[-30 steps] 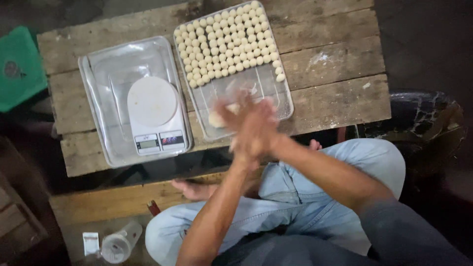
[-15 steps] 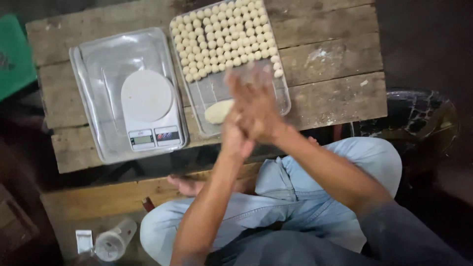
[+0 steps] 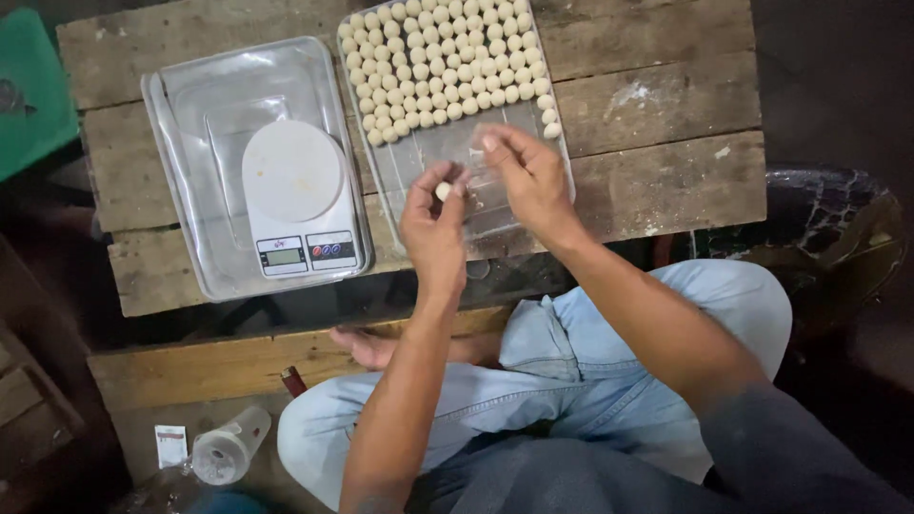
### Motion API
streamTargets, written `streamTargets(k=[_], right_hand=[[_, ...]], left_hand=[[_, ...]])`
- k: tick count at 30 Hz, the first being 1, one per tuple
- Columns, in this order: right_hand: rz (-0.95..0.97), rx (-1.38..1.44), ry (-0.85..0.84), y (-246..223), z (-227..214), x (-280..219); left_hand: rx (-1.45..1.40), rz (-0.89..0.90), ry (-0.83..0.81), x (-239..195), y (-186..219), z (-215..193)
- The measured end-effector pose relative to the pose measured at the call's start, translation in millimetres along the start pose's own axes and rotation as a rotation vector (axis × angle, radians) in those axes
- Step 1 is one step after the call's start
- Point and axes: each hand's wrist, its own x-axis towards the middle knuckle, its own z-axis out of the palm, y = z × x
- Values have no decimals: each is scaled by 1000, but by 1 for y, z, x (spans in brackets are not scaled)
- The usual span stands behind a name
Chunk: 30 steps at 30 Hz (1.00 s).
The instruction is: The person sits on the floor and repeatedly takes small pieces of dough from a larger mass. They roll the dough between their palms to form small balls and place them on a tray. Occasionally, they weigh a piece of dough on a digital scale before rolling it.
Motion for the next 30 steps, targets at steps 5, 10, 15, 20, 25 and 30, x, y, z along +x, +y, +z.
streamTargets(k=[5,10,15,20,25,30], right_hand=[[512,659,-213,21,9,0],[559,424,-212,-1,-8,9],[254,197,-88,-4,-58,26],[218,-483,14,-5,-96,25],[39,-670,4,54,-88,6],[-185,-962,26,79,-83,13]], left_hand=[[766,614,-266,-14,30,-4],[729,337,-412,-16,49,3],[846,340,-330,-25,95,-11],[928,587,-218,-26,98,-38],[961,597,-223,7,54,-56],[960,702,-256,21,48,-44]])
